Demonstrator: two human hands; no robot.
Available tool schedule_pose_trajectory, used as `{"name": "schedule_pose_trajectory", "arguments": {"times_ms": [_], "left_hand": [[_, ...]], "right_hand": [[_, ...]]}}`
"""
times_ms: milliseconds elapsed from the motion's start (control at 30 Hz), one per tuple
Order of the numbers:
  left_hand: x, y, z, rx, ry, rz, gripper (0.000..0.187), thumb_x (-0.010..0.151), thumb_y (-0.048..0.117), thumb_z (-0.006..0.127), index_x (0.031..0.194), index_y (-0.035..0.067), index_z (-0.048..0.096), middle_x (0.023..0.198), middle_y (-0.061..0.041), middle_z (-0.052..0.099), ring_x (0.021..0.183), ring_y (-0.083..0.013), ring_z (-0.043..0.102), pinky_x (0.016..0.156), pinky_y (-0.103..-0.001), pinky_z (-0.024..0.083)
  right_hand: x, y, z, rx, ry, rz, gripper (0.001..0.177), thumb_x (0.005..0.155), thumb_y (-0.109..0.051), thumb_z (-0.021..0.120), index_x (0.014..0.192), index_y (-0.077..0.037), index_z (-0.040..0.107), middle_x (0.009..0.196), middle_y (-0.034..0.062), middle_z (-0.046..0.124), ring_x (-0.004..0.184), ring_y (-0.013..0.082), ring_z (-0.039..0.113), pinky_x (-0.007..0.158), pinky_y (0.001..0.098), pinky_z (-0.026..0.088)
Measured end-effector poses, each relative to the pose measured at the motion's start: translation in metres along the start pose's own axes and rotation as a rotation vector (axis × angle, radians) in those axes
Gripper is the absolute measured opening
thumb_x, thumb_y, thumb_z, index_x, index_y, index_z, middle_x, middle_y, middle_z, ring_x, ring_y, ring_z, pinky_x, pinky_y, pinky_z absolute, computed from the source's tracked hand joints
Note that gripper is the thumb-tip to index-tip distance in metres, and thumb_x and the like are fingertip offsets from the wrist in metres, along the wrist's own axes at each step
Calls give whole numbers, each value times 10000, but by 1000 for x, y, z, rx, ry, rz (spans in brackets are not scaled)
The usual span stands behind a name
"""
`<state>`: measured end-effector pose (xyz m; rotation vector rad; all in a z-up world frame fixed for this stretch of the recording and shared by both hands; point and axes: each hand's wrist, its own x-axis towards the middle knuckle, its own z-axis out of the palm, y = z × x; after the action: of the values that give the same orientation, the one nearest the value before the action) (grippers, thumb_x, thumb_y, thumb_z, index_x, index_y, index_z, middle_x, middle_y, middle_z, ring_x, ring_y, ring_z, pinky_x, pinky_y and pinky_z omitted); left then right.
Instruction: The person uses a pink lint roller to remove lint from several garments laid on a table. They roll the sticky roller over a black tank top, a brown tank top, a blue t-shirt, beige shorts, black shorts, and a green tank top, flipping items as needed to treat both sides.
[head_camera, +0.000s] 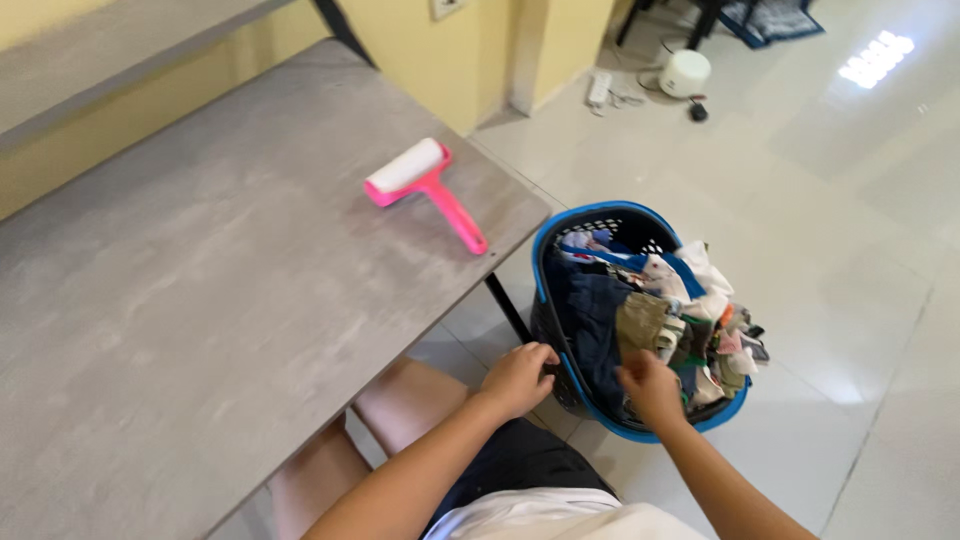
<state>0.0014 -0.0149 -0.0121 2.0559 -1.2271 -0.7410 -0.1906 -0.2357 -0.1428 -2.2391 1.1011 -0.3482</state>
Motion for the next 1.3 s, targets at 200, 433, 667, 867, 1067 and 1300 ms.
{"name": "schedule_pose_trajectory", "arguments": {"times_ms": [200, 433, 667, 867, 1067, 1300], "left_hand": [[28, -17, 24, 36, -62, -76, 280, 898, 153, 666, 1171, 94, 659, 1227, -75, 662, 1172, -279, 628, 989, -423, 505], [37, -12, 22, -36, -86, -105, 253, 903, 139, 645, 1152, 92, 655, 1155, -77, 668, 1048, -259, 665, 929, -410, 536], [46, 31, -3, -69, 283, 391, 489, 777, -23, 667, 1249, 46, 562, 1268, -165, 631, 1192, -383, 601, 1004, -469, 474], [59, 60, -30, -125, 133, 424, 769, 751, -146, 548, 1466, 125, 469, 1243, -159, 668, 1220, -383, 589, 1028, -484, 475], [49, 63, -81, 95, 107, 642, 406, 698, 91, 810, 1071, 149, 664, 984, -62, 720, 991, -332, 663, 863, -481, 493], [-19, 84, -142, 41, 469, 548, 304, 685, 85, 783, 910, 92, 578, 884, -71, 621, 859, -297, 659, 732, -396, 509]], "right_hand": [[21, 2, 41, -388, -114, 244, 586, 796, -483, 833, 1058, -1, 625, 1050, 233, 692, 1016, 413, 672, 842, 493, 543], [37, 6, 47, 224, 34, 38, 269, 975, -248, 666, 1040, -19, 541, 888, 187, 662, 825, 373, 655, 755, 432, 515], [26, -73, -14, 451, -39, -118, 144, 1032, -113, 621, 1062, -26, 510, 886, 159, 585, 797, 278, 564, 722, 372, 481], [13, -164, -79, 498, -156, -463, 187, 983, -73, 572, 1157, -15, 541, 1003, 114, 697, 924, 204, 686, 793, 322, 525], [-3, -211, -129, 480, -251, -452, 156, 955, -66, 661, 1081, -33, 575, 927, 106, 669, 834, 199, 636, 751, 310, 526], [-5, -252, -164, 165, -39, -786, 368, 693, -7, 747, 978, -54, 519, 1166, 152, 646, 1037, 350, 648, 852, 376, 517]]}}
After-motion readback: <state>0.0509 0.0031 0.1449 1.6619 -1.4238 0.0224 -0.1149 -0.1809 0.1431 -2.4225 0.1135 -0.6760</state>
